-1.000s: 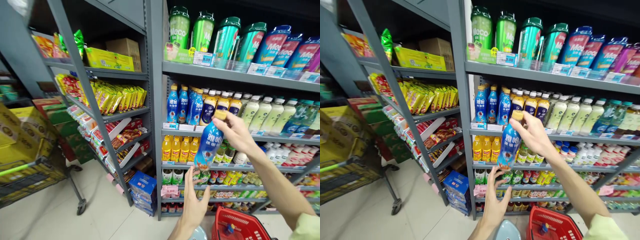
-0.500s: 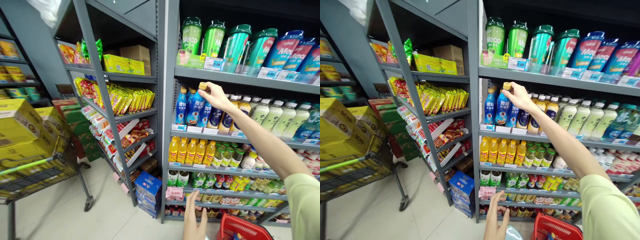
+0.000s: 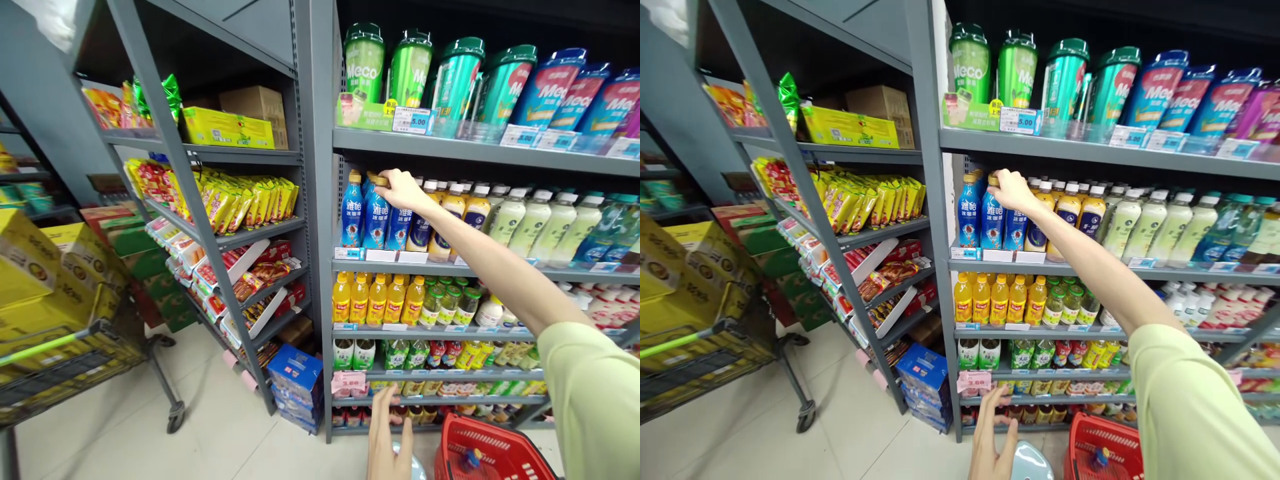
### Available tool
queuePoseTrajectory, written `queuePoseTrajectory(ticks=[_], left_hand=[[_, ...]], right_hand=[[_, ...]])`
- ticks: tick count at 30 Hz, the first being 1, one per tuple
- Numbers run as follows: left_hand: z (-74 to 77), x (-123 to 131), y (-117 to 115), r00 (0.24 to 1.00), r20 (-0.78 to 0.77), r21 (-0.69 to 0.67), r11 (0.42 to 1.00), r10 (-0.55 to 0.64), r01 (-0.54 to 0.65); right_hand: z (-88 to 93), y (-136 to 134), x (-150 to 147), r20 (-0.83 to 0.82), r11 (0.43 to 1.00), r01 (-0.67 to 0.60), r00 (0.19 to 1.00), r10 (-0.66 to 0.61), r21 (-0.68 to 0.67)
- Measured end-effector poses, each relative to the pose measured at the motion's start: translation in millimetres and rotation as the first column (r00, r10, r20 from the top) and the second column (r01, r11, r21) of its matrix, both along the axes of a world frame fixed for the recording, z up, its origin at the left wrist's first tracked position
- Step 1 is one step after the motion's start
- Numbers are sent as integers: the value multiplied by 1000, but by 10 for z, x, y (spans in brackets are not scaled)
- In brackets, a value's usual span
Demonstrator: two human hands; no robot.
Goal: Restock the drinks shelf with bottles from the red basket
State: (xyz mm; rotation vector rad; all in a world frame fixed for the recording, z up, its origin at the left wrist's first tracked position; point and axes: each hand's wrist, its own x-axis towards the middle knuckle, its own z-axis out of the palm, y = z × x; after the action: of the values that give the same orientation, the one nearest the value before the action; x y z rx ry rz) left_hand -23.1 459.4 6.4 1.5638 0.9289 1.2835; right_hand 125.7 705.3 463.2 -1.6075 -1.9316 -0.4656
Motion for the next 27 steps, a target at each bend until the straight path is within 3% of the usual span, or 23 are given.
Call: queuePoseTrajectory(ticks=[7, 12, 16, 18, 19, 21, 22, 24, 25, 26, 27], left_hand=[[124, -92, -72, 998, -69, -63, 998, -3, -2], [136, -120, -79, 994, -108, -73, 997, -14, 6], [100, -69, -74, 990, -138, -61, 998, -33, 25], [84, -24, -68, 989, -139, -43, 998, -44, 38], [77, 0, -61, 989, -140, -32, 998, -50, 46], [56, 49, -40, 987, -143, -14, 997, -76, 75], [34, 74, -27, 984, -146, -10, 995, -100, 99], [-47, 125, -2, 972, -162, -9, 985, -172, 173], [-113, 152, 5, 959, -178, -9, 975, -219, 221], [-196, 179, 4, 943, -199, -8, 962, -268, 272], [-293, 206, -5, 922, -224, -2, 946, -316, 324]], right_hand=[[13, 1, -73, -37, 995, 92, 995, -94, -48], [-25, -122, -70, 36, 995, 95, 995, -96, 31], [-200, -617, -53, 133, 994, -42, 991, 28, 100], [-359, -1027, 12, 235, 979, -204, 953, 192, 29], [-462, -1249, 73, 284, 955, -289, 912, 297, -68], [-738, -1663, 264, 293, 854, -397, 817, 496, -338], [-926, -1830, 392, 232, 770, -424, 784, 576, -477], [-1438, -2061, 700, -39, 527, -510, 743, 668, -680], [-1769, -2134, 867, -245, 383, -570, 736, 632, -727], [-2146, -2198, 1032, -469, 181, -630, 712, 522, -755], [-2557, -2268, 1185, -588, 136, -658, 733, 341, -741]])
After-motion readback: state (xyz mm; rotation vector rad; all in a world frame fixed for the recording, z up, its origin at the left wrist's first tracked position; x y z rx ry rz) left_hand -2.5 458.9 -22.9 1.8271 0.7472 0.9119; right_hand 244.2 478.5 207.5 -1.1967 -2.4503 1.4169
